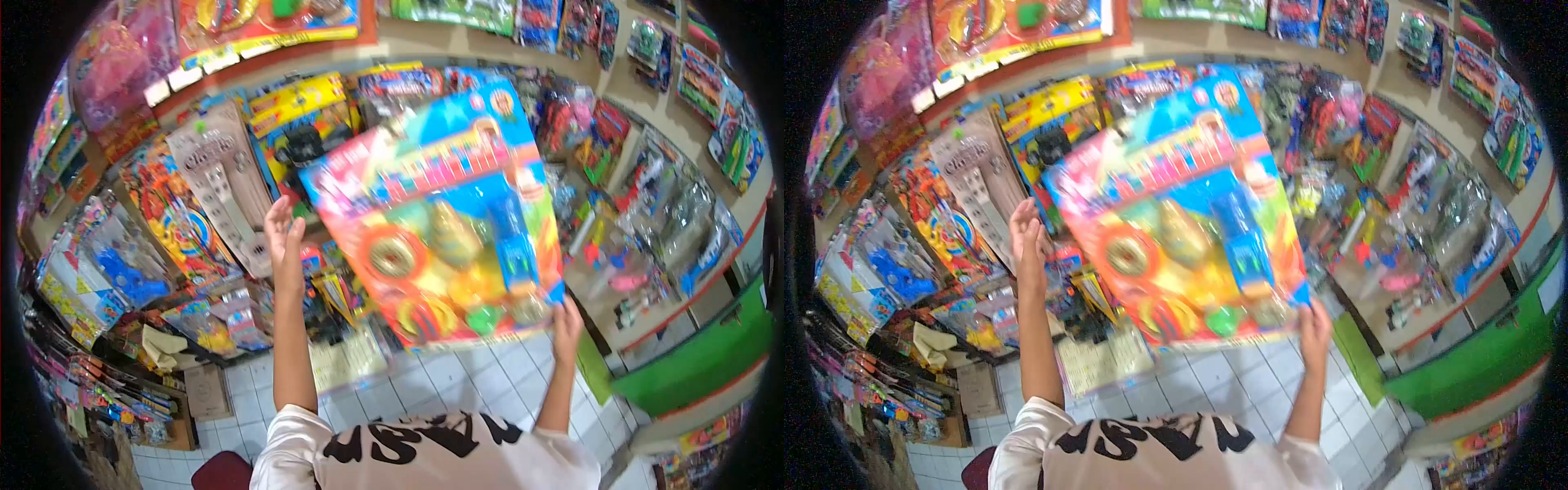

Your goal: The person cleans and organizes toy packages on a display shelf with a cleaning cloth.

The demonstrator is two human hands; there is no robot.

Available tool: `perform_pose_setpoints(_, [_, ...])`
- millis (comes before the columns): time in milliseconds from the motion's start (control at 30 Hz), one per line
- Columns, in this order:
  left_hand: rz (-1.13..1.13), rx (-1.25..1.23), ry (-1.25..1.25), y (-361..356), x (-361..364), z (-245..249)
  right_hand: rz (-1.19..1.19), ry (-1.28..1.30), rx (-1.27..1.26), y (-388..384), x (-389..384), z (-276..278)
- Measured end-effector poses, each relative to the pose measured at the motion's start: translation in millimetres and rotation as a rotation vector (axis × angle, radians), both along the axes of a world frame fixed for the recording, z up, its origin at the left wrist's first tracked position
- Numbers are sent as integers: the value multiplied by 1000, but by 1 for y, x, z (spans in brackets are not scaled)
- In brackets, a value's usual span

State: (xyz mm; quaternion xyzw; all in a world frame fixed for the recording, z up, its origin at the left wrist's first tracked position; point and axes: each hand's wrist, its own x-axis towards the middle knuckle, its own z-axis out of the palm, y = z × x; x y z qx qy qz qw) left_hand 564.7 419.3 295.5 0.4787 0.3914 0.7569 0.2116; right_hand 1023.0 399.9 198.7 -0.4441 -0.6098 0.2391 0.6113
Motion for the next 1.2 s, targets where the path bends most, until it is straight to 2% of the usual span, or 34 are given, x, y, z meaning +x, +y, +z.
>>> perform_pose_setpoints(67, [-176,-262,-182,12,-7,-60,148,115,-47,18,-25,-13])
perform_pose_setpoints(100, [-338,-223,-230,27,-30,-106,206,163,-83,28,-39,-21])
perform_pose_setpoints(167, [-596,-57,-482,-4,-9,-85,323,233,-83,35,-71,-16])
perform_pose_setpoints(267, [-667,24,-526,-33,-34,-93,430,119,-80,30,-100,-14])
perform_pose_setpoints(367, [-341,-17,-470,-79,-60,-90,522,64,-114,9,-137,-18])
perform_pose_setpoints(500, [-154,-9,-516,-155,-73,-105,588,32,-207,-21,-167,-37])
perform_pose_setpoints(533, [-123,-21,-515,-182,-83,-114,716,79,-294,-27,-176,-42])
perform_pose_setpoints(633, [-3,119,-633,-271,-86,-138,860,219,-327,-66,-208,-42])
perform_pose_setpoints(667, [101,133,-660,-299,-86,-152,1024,317,-517,-69,-211,-55])
perform_pose_setpoints(767, [317,177,-768,-400,-98,-197,1400,369,-721,-105,-269,-120])
perform_pose_setpoints(867, [526,206,-826,-475,-105,-245,1615,312,-990,-166,-340,-166])
perform_pose_setpoints(900, [596,167,-882,-474,-87,-246,1606,296,-1079,-164,-338,-164])
perform_pose_setpoints(967, [565,162,-949,-501,-85,-266,1608,293,-1144,-193,-371,-185])
perform_pose_setpoints(1000, [557,156,-963,-503,-90,-274,1448,274,-1218,-206,-389,-176])
perform_pose_setpoints(1100, [738,113,-977,-500,-97,-275,1402,253,-1088,-228,-427,-176])
perform_pose_setpoints(1200, [591,132,-1043,-509,-124,-288,1357,216,-1081,-231,-458,-183])
